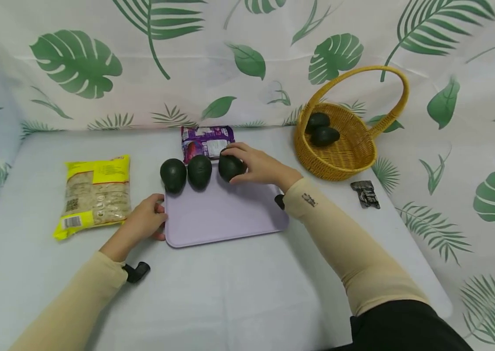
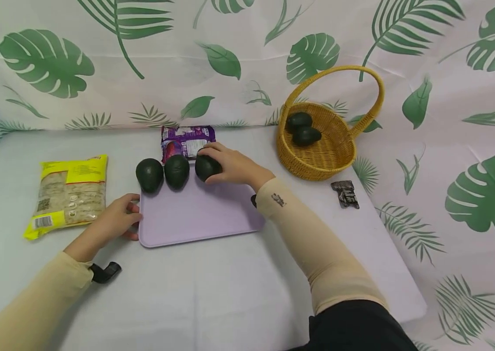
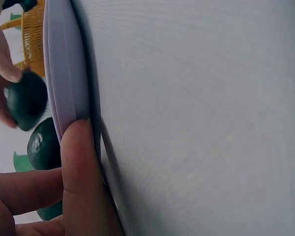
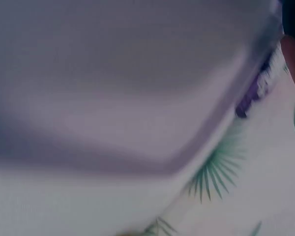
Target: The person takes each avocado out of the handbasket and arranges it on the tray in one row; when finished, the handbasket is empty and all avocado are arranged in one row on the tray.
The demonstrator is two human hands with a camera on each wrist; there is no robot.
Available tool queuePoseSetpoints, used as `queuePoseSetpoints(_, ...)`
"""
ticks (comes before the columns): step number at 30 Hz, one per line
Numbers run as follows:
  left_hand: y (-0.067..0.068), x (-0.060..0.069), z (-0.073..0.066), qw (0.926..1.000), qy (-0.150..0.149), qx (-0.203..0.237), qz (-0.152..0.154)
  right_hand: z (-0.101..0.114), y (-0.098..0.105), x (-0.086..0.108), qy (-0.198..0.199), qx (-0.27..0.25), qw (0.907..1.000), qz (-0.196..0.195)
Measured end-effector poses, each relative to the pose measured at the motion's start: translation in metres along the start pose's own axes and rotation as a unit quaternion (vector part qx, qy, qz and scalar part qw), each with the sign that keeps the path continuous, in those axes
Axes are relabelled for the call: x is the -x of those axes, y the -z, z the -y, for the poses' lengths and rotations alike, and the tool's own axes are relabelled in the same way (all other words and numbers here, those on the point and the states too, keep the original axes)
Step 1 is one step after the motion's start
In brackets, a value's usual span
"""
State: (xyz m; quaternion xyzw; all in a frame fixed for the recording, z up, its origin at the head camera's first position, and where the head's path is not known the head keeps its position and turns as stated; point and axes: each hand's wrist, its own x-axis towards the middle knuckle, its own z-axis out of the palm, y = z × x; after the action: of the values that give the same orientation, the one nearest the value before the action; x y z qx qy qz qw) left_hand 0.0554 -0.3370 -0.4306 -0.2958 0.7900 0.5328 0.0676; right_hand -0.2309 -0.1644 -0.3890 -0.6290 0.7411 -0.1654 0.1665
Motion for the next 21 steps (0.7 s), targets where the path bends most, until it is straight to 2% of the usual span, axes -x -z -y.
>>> queuePoseSetpoints(6,0.001,-0.002,0.003,1.0000,-0.002,0.008,-0.004,0.006,-0.017,-0.021,-0.019,0.021,0.9995,0.015)
queuePoseSetpoints(12,0.002,-0.001,0.001,0.9999,0.001,0.002,-0.013,0.010,-0.017,-0.025,-0.025,0.027,0.9992,0.018)
queuePoseSetpoints(21,0.000,-0.003,0.002,0.9999,0.011,0.009,-0.003,0.003,-0.022,-0.023,-0.041,0.023,0.9985,0.027)
